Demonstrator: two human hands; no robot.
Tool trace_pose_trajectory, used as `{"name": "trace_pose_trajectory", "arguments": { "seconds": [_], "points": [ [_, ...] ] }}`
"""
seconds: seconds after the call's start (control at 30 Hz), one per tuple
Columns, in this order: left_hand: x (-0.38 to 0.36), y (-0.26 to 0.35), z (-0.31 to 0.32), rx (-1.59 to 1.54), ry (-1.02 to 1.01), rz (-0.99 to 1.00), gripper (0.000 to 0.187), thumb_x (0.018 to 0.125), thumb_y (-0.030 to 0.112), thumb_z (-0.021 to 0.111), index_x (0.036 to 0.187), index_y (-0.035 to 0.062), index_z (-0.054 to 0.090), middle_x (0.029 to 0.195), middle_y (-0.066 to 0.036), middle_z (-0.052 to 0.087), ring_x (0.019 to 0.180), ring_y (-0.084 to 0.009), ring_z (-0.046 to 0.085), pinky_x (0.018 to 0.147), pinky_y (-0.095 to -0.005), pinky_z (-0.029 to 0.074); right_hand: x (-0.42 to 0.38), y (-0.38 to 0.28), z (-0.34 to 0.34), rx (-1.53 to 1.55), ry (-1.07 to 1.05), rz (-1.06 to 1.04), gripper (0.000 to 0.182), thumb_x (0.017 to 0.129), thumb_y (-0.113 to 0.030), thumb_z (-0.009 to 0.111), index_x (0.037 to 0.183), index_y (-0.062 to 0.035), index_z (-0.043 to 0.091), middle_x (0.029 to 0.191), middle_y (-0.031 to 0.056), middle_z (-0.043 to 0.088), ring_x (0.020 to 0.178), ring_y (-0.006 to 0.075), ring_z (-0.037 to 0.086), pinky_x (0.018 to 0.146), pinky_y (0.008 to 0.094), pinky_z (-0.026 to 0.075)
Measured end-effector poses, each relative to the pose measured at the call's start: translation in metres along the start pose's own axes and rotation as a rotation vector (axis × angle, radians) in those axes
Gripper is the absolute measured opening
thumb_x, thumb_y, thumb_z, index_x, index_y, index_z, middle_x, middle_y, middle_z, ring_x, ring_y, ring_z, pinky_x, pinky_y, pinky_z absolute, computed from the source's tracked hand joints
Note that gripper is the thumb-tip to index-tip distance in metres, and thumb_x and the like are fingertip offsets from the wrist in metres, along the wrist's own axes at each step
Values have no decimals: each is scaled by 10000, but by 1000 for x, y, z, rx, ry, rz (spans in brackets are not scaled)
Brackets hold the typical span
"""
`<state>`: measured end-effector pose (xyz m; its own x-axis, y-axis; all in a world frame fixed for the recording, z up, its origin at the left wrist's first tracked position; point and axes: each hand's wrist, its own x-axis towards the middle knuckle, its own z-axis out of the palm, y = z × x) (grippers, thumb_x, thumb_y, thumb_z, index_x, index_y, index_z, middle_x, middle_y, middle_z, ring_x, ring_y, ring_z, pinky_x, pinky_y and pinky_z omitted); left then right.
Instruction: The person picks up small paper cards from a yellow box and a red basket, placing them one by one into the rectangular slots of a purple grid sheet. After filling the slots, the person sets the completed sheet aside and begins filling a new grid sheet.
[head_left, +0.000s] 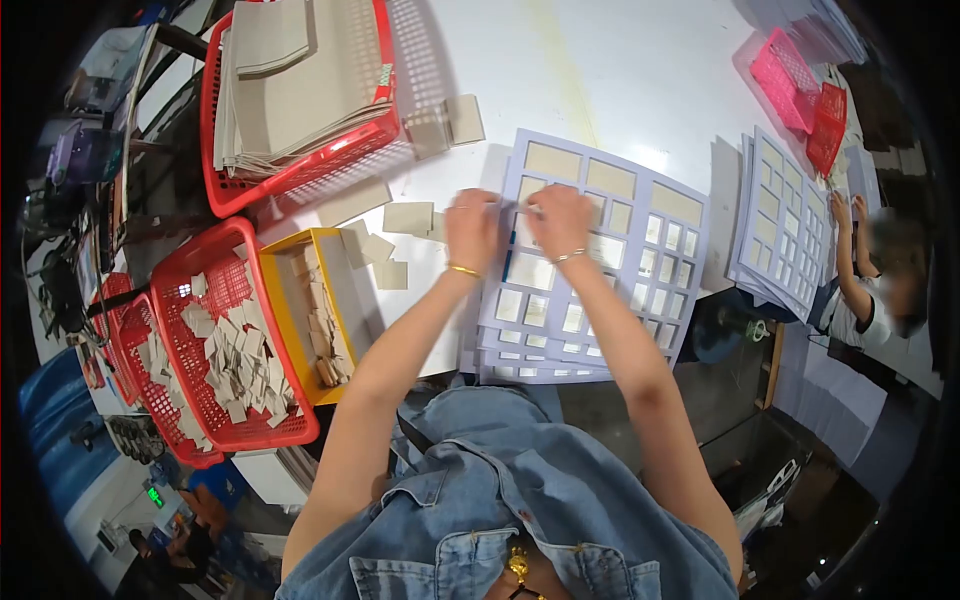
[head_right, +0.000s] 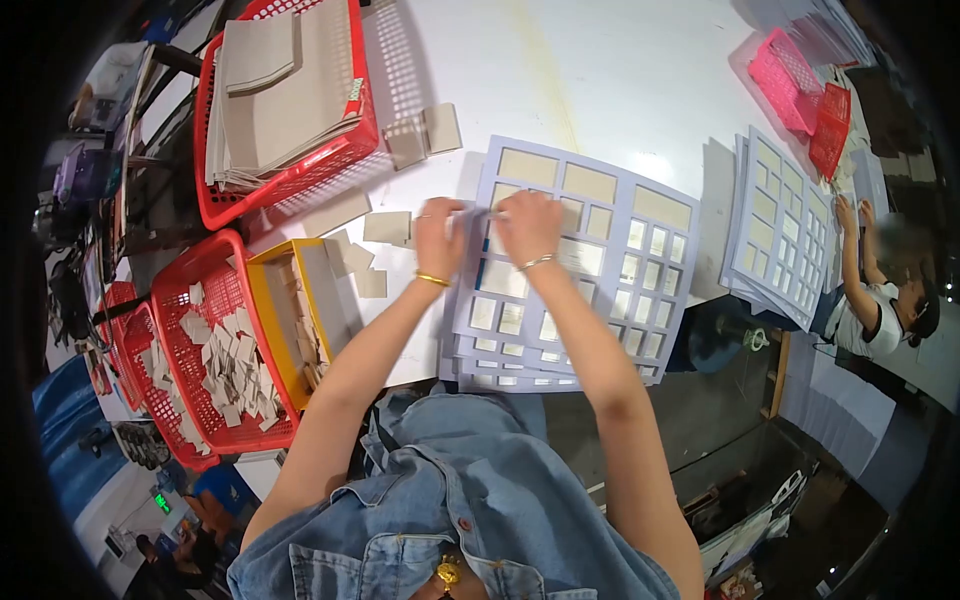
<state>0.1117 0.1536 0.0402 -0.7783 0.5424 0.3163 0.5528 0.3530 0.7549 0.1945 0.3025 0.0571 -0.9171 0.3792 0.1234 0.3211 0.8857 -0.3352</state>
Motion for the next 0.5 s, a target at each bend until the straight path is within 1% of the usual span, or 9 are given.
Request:
{"name": "trace_pose_trajectory", "arguments": {
  "seconds": [0.03, 0.07, 0.1, 0.17, 0.23, 0.27, 0.33, 0.43, 0.5],
  "points": [
    [-8, -34, -13, 107, 30, -40, 231, 744, 6, 594, 964, 76, 601, 1006, -127, 593, 981, -325, 552, 816, -443, 421, 1, -22, 13, 23, -9, -55, 233, 683, -264, 762, 880, -185, 666, 914, 7, 602, 906, 222, 547, 799, 406, 370],
    [-10, -52, -35, 204, 56, -42, 236, 737, -31, 609, 964, 32, 586, 967, -159, 582, 947, -359, 550, 829, -457, 438, 2, -42, 27, 47, -16, -111, 240, 680, -275, 767, 873, -173, 667, 926, 17, 593, 930, 220, 537, 808, 403, 365],
    [-16, -78, -53, 309, -2, -101, 349, 733, -19, 629, 1071, 64, 604, 1055, -159, 561, 961, -343, 555, 843, -446, 454, 6, -60, 41, 30, -34, -109, 253, 672, -281, 772, 869, -159, 668, 936, 25, 585, 944, 220, 527, 814, 401, 362],
    [-19, -102, -82, 433, -147, -213, 438, 733, -13, 637, 1151, 112, 598, 1118, -148, 539, 979, -330, 561, 846, -436, 467, 9, -87, 65, -2, -75, -108, 283, 657, -294, 782, 861, -132, 672, 955, 40, 570, 972, 219, 508, 828, 399, 355],
    [-19, -121, -97, 506, -303, -340, 542, 744, 8, 646, 1250, 189, 576, 1198, -120, 508, 1009, -303, 571, 838, -421, 489, 13, -102, 78, -102, -190, -92, 249, 706, -266, 734, 890, -111, 668, 973, 50, 560, 987, 218, 495, 838, 395, 350],
    [-20, -129, -99, 528, -324, -302, 500, 772, 22, 613, 1243, 188, 581, 1188, -113, 513, 1018, -298, 568, 837, -419, 484, 13, -107, 84, -157, -250, -82, 235, 730, -252, 710, 904, -100, 666, 982, 55, 555, 995, 217, 489, 843, 393, 348],
    [-19, -133, -99, 564, -367, -218, 426, 827, 51, 547, 1229, 185, 590, 1169, -99, 523, 1035, -289, 561, 835, -414, 476, 10, -110, 101, -198, -187, -98, 177, 778, -206, 638, 919, -101, 662, 956, 49, 561, 981, 216, 497, 843, 391, 349],
    [-19, -132, -99, 602, -330, -84, 345, 839, 70, 527, 1163, 162, 598, 1167, -87, 519, 1016, -283, 563, 830, -408, 473, 5, -112, 110, -196, -202, -94, 163, 822, -145, 547, 935, -103, 656, 936, 50, 581, 958, 216, 512, 846, 389, 350],
    [-15, -134, -97, 582, -317, -113, 357, 782, 52, 609, 1127, 143, 591, 1166, -89, 532, 1030, -297, 552, 848, -422, 463, 8, -117, 110, -184, -225, -58, 167, 829, -131, 529, 940, -102, 651, 929, 56, 599, 948, 217, 524, 850, 386, 350]
  ]
}}
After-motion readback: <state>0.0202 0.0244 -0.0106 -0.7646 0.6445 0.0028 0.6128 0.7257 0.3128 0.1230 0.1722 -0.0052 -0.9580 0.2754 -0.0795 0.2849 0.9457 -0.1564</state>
